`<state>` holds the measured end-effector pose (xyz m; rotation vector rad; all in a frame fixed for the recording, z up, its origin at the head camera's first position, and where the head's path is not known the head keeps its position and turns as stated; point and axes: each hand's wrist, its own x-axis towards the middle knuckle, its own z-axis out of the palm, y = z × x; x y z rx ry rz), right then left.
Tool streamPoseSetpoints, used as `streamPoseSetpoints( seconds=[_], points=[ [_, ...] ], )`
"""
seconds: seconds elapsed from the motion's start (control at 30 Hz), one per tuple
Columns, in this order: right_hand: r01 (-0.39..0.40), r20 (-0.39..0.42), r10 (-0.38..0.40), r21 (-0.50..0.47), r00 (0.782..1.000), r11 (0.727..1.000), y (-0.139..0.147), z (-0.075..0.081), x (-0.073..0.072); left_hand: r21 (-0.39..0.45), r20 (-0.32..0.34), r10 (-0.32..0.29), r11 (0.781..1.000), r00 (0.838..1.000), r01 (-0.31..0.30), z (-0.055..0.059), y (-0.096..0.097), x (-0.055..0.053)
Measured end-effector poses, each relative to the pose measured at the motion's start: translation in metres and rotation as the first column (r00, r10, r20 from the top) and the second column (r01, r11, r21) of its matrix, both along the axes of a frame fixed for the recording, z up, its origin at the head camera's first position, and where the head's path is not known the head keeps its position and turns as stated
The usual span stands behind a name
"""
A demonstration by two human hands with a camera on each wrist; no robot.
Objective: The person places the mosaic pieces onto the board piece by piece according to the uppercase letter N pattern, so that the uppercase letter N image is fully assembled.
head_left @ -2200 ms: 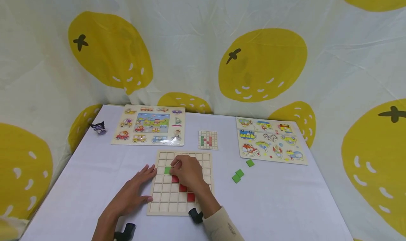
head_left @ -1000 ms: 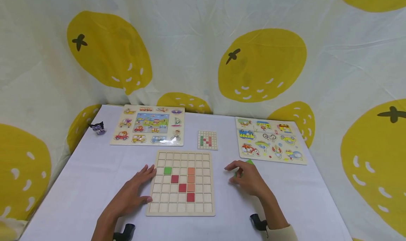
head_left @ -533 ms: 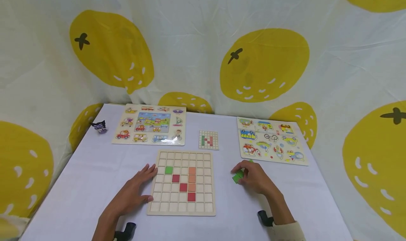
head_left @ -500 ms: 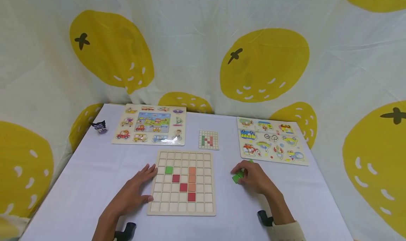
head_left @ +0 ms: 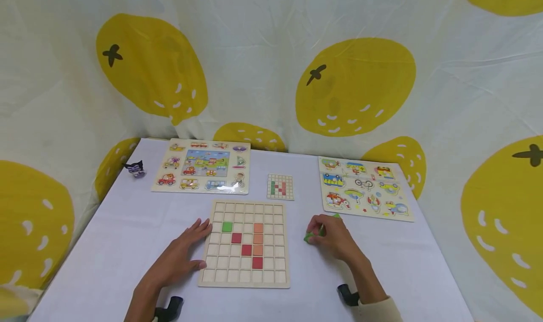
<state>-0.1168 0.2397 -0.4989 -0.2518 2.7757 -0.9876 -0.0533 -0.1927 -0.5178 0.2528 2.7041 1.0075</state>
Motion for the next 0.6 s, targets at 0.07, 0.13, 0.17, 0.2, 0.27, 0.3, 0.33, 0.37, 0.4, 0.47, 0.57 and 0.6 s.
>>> streamPoseSetpoints(
  seconds=[0.07, 0.13, 0.17, 0.2, 0.27, 0.3, 0.33, 0.37, 0.4, 0.47, 0.57, 0.6],
  points=[
    [0.016, -0.005, -0.016, -0.044, 1.000, 0.999, -0.007, 0.000, 0.002, -0.003, 0.001, 0.000, 1.000, 1.000, 0.000, 0.000, 0.000, 0.000],
    [0.024, -0.013, -0.025, -0.084, 1.000, 0.996, -0.015, -0.001, 0.003, -0.003, 0.000, 0.002, 1.000, 1.000, -0.002, 0.000, 0.001, 0.000],
    [0.032, -0.013, -0.033, -0.101, 0.999, 0.994, -0.020, 0.000, 0.004, -0.004, -0.001, 0.002, 1.000, 1.000, -0.002, 0.000, 0.001, 0.000],
    [0.037, -0.013, -0.039, -0.115, 0.999, 0.993, -0.024, 0.000, 0.004, -0.004, -0.002, 0.003, 1.000, 1.000, -0.003, 0.000, 0.001, 0.000],
    [0.055, -0.008, -0.056, -0.138, 0.998, 0.989, -0.034, 0.001, 0.006, -0.006, -0.001, 0.002, 1.000, 1.000, -0.002, 0.000, 0.001, 0.000],
    [0.064, -0.006, -0.065, -0.146, 0.998, 0.987, -0.039, 0.001, 0.006, -0.006, -0.001, 0.002, 1.000, 1.000, -0.002, 0.000, 0.001, 0.000],
    [0.072, -0.001, -0.073, -0.157, 0.997, 0.985, -0.044, 0.002, 0.007, -0.007, 0.000, 0.002, 1.000, 1.000, -0.002, 0.000, 0.001, 0.000],
    [0.080, 0.002, -0.081, -0.163, 0.997, 0.983, -0.049, 0.002, 0.008, -0.006, 0.001, 0.003, 1.000, 1.000, -0.003, 0.000, 0.001, 0.000],
    [0.089, 0.007, -0.089, -0.170, 0.996, 0.981, -0.054, 0.002, 0.008, -0.005, 0.000, 0.003, 1.000, 1.000, -0.003, 0.000, 0.001, 0.000],
    [0.099, 0.013, -0.098, -0.180, 0.995, 0.979, -0.065, 0.003, 0.010, -0.001, -0.001, 0.004, 1.000, 1.000, -0.004, 0.000, 0.001, 0.000],
    [0.100, 0.021, -0.097, -0.197, 0.995, 0.975, -0.080, 0.003, 0.011, 0.002, -0.003, 0.004, 1.000, 1.000, -0.004, 0.000, 0.001, 0.000],
    [0.096, 0.023, -0.093, -0.203, 0.995, 0.975, -0.085, 0.003, 0.012, 0.002, -0.003, 0.003, 1.000, 1.000, -0.003, 0.001, 0.000, 0.000]
  ],
)
